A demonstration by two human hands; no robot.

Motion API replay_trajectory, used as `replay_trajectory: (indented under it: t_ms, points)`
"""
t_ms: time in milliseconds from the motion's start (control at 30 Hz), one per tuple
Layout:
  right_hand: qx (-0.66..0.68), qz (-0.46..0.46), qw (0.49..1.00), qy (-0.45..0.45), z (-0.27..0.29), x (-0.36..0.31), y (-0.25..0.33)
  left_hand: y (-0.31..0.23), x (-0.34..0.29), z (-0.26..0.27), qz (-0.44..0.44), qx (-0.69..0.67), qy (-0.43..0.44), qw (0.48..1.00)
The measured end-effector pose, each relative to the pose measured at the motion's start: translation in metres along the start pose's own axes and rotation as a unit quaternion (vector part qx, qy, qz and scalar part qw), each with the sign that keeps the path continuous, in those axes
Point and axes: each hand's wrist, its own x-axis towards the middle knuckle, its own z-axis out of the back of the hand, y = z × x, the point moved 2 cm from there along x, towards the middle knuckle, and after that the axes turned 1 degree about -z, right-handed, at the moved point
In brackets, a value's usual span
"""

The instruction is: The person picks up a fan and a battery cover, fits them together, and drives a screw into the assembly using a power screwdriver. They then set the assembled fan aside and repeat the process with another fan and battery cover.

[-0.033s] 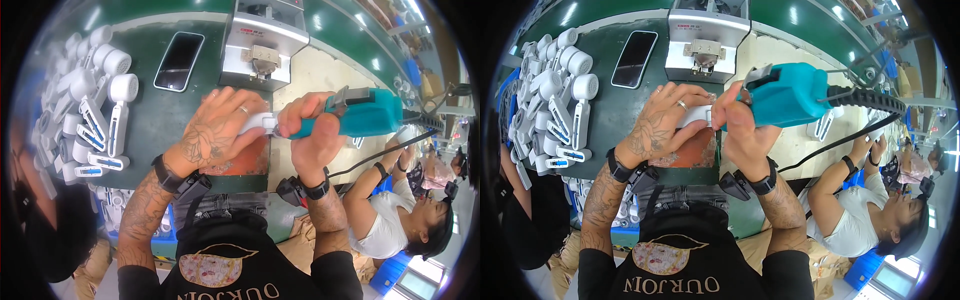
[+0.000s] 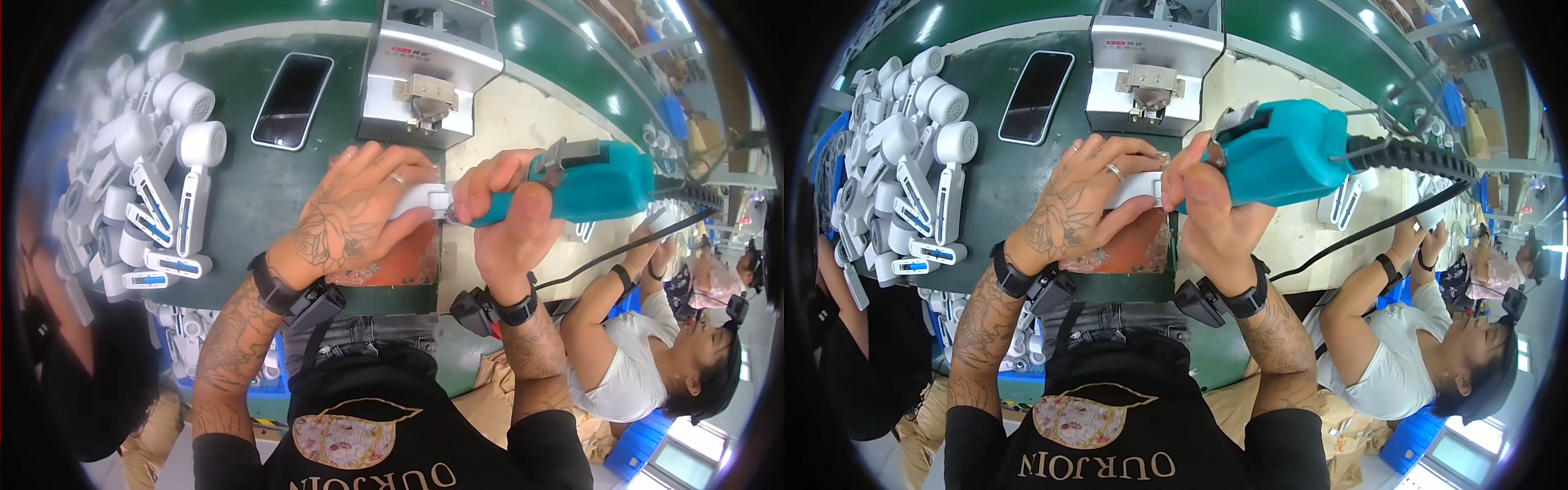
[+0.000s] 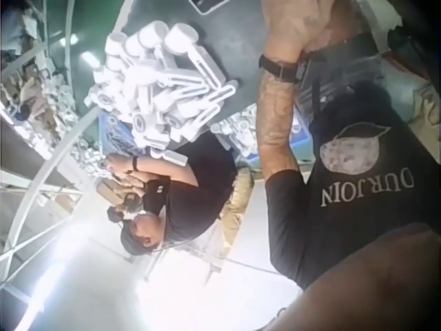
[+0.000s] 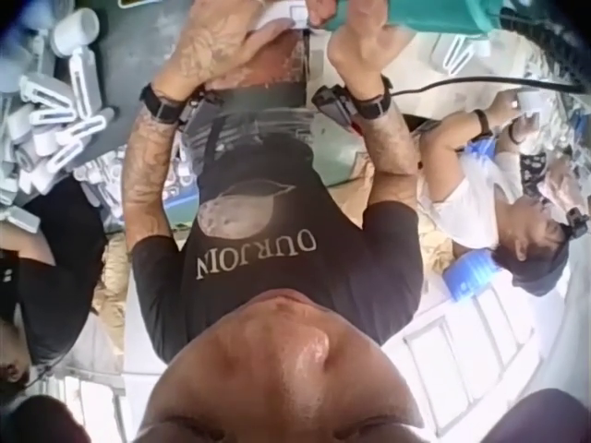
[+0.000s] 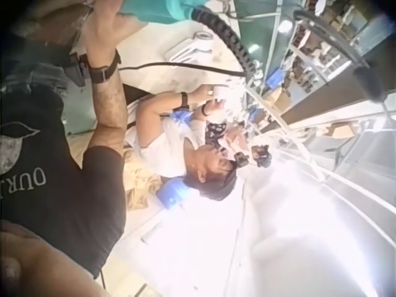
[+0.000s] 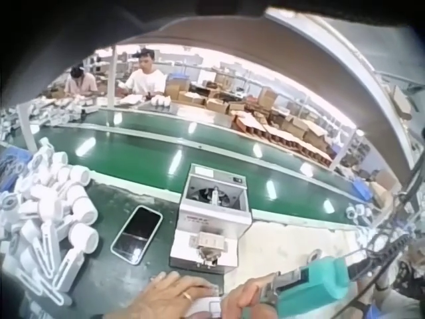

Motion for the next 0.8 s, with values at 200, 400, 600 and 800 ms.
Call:
replay_trajectory:
  t_ms: [200, 400, 600, 800]
  points:
    - [-0.122, -0.022, 0.980, -0.158, 0.034, -0.033, -0.038, 0.009, -0.012, -0.002, -0.054, -0.034, -0.065, 0.996]
    - [0.143, 0.141, 0.968, -0.151, 0.016, -0.056, 0.057, -0.012, -0.053, 0.033, -0.012, -0.077, -0.156, 0.985]
    - [0.056, 0.110, 0.981, -0.148, 0.009, -0.077, 0.037, 0.067, -0.128, 0.159, 0.198, -0.302, -0.605, 0.709]
    - [0.002, 0.090, 0.981, -0.172, 0.032, -0.089, 0.034, 0.093, -0.092, 0.152, 0.129, -0.642, -0.526, 0.543]
